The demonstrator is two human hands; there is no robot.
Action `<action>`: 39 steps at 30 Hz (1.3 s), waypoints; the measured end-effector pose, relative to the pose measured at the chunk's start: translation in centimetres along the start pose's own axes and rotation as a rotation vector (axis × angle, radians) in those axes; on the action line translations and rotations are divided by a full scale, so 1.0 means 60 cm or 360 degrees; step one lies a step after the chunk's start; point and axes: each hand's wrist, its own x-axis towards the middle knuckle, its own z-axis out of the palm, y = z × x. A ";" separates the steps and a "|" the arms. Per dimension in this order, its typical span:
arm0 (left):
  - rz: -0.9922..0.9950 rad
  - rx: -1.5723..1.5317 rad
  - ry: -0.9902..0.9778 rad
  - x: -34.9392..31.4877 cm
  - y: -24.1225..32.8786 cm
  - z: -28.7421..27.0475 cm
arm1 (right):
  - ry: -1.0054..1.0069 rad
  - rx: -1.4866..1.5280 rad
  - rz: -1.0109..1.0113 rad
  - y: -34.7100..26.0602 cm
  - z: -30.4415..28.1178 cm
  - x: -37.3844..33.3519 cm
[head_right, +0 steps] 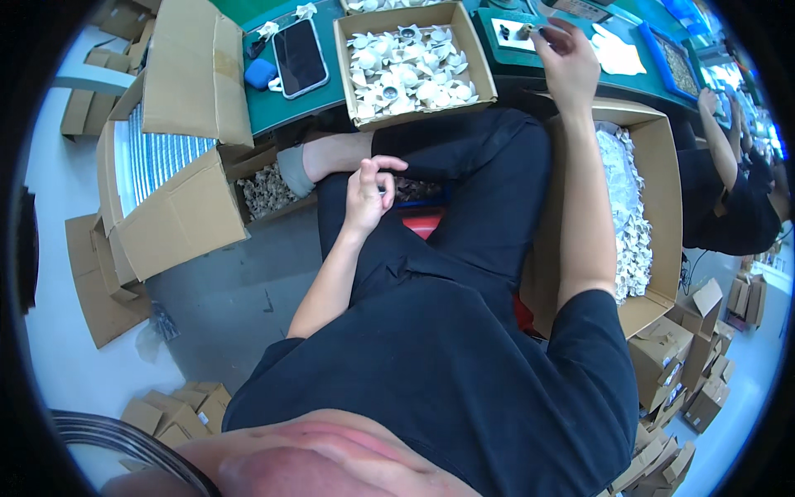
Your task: Manually sort and package small white components from a bulk box into smaller trays.
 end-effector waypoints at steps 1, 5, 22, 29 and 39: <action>-0.0081 0.0061 0.0072 -0.010 -0.020 -0.011 | 0.0017 -0.0012 -0.0003 0.021 -0.002 0.014; -0.0268 0.0238 0.0209 -0.046 -0.087 -0.054 | -0.0193 -0.0525 0.0038 0.080 -0.007 0.054; -0.0718 0.0351 -0.0036 0.049 -0.116 -0.034 | 0.0087 -0.0968 -0.0481 0.221 -0.294 -0.054; -0.0795 0.0331 0.0071 0.048 -0.125 -0.046 | -0.0485 -0.1983 0.1412 0.359 -0.574 -0.462; -0.0760 0.0302 -0.0037 0.043 -0.123 -0.064 | -0.0411 -0.1833 0.1520 0.281 -0.511 -0.439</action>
